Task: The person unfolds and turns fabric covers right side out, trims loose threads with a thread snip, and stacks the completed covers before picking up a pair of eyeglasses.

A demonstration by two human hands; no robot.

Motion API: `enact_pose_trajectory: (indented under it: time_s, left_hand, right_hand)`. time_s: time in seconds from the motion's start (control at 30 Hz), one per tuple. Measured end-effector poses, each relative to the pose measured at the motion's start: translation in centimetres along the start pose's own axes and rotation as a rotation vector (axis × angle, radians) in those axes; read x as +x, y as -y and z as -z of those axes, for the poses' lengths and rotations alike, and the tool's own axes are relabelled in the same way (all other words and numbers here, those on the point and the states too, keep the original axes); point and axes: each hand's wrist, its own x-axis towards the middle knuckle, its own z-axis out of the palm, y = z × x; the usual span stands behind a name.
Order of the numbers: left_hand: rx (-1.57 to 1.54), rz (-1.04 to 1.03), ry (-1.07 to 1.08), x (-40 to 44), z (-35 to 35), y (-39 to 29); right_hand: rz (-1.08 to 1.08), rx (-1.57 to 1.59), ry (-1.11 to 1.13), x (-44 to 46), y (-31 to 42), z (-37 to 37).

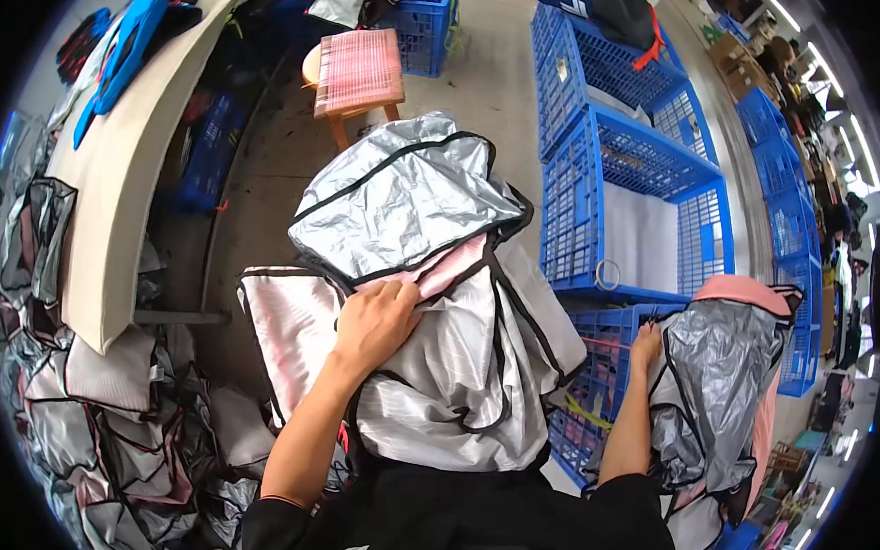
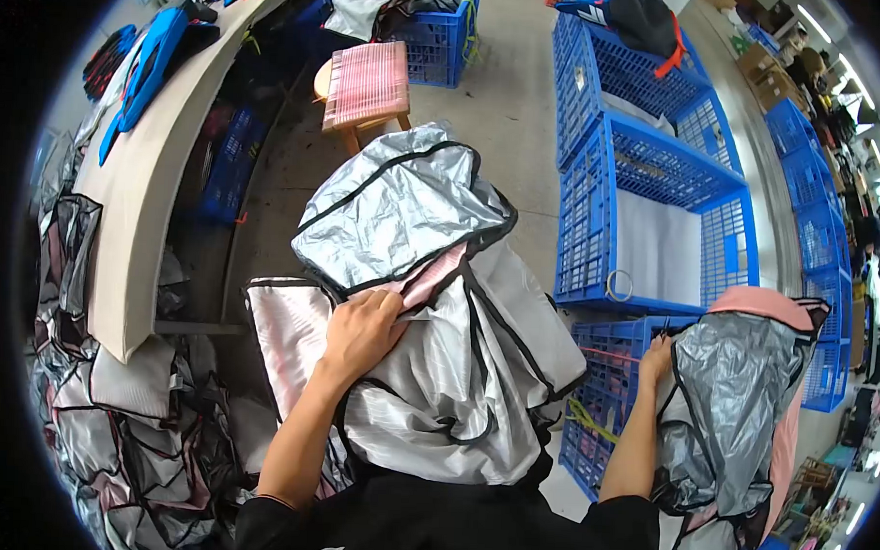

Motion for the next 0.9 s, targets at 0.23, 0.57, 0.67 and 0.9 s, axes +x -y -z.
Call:
enact_pose_trajectory:
  time_s: [0.23, 0.57, 0.67, 0.9]
  left_hand:
    - [-0.003, 0.049, 0.042, -0.2, 0.0, -0.1]
    - [-0.024, 0.041, -0.018, -0.4, -0.3, -0.1]
    - [-0.024, 0.063, -0.030, -0.8, -0.7, -0.1]
    - [-0.004, 0.012, -0.112, -0.7, -0.8, 0.0]
  right_hand:
    - [0.506, 0.572, 0.070, -13.3, 26.8, 18.7]
    - [1.233, 0.309, 0.066, -17.4, 39.7, 23.7]
    - [1.318, 0.305, 0.056, -17.2, 40.1, 23.4]
    - [1.338, 0.210, 0.034, -17.4, 40.6, 23.7]
